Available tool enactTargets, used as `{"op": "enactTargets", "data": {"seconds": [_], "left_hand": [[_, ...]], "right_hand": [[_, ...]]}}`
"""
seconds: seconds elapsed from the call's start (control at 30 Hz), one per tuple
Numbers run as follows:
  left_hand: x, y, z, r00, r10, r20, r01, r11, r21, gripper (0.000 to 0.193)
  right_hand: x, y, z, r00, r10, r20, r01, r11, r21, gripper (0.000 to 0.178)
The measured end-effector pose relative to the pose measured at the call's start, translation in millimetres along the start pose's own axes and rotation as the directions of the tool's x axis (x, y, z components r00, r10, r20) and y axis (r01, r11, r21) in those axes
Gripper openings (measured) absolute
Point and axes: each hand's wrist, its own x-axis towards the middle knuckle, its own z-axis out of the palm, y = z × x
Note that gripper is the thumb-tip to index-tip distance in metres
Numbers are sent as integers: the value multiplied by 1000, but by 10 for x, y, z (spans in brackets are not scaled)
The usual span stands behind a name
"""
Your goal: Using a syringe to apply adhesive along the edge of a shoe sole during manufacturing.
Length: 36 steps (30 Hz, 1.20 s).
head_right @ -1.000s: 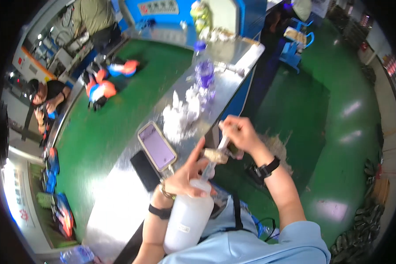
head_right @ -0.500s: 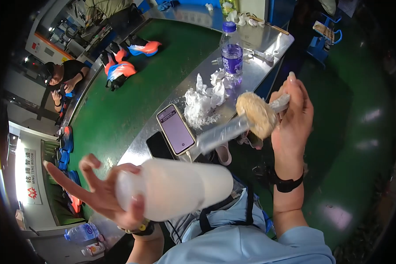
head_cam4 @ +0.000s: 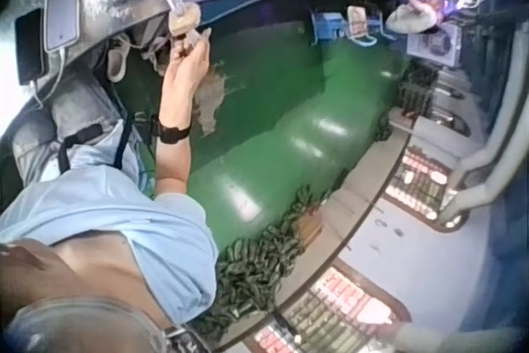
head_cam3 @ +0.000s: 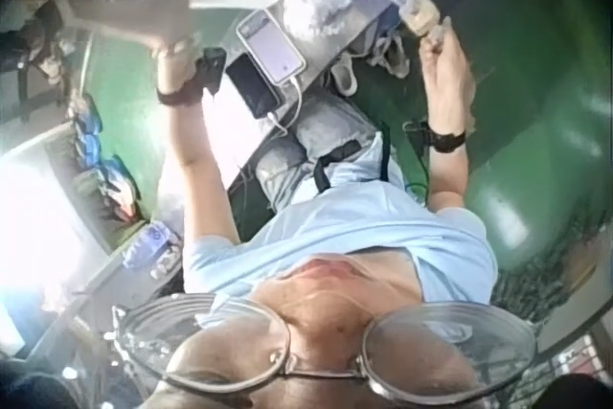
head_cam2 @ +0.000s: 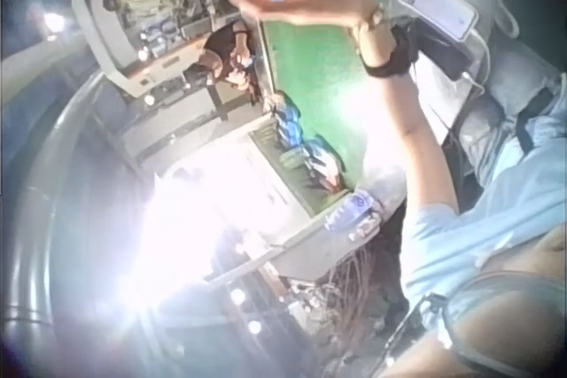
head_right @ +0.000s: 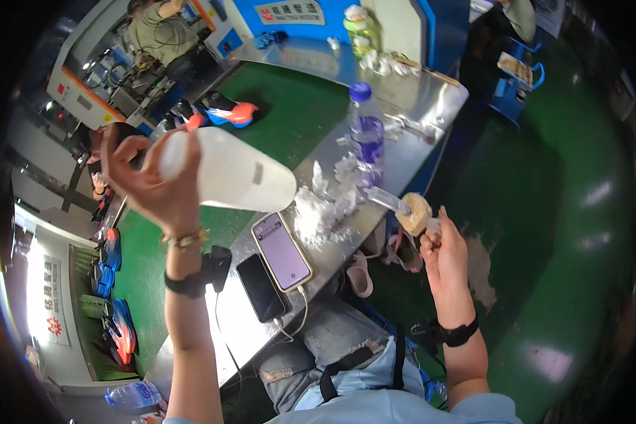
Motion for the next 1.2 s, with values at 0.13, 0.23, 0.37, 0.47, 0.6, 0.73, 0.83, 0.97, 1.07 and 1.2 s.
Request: {"op": "enactTargets", "data": {"seconds": [0.13, 0.23, 0.37, 0.47, 0.6, 0.73, 0.83, 0.97, 1.07, 1.2], "left_hand": [[-227, -350, 292, 999, -33, 17, 34, 998, -53, 85], [-434, -489, 406, 949, -290, 126, 289, 957, 22, 84], [-408, -709, 458, 896, -368, 248, 389, 921, -40, 88], [-375, -829, 440, 849, -326, 415, 356, 935, 7, 89], [-433, -983, 402, 757, -370, 539, 505, 854, -123, 75], [-441, -1111, 392, 720, -404, 564, 582, 795, -174, 70], [-426, -1160, 375, 745, -338, 574, 494, 859, -136, 62], [-378, -1106, 316, 724, -286, 628, 429, 899, -85, 51], [-372, -1082, 306, 717, -300, 630, 477, 870, -129, 50], [-356, -1103, 312, 738, -260, 623, 416, 902, -117, 46]], "right_hand": [[165, 140, -143, 999, 27, 38, -29, 998, 49, 22], [175, 219, -75, 997, 82, -1, -82, 991, 105, 18], [251, 330, -128, 988, 140, 66, -151, 962, 228, 14], [272, 365, -108, 980, 108, 167, -151, 950, 273, 16], [352, 473, -152, 959, 61, 276, -131, 961, 243, 17], [320, 526, -198, 915, -29, 402, -45, 984, 173, 21], [256, 546, -161, 897, -63, 437, 13, 993, 117, 22], [180, 579, -137, 896, -69, 438, 16, 992, 124, 22], [117, 598, -118, 905, -70, 420, 3, 987, 158, 21], [60, 573, -142, 904, -76, 421, 12, 988, 152, 21]]}}
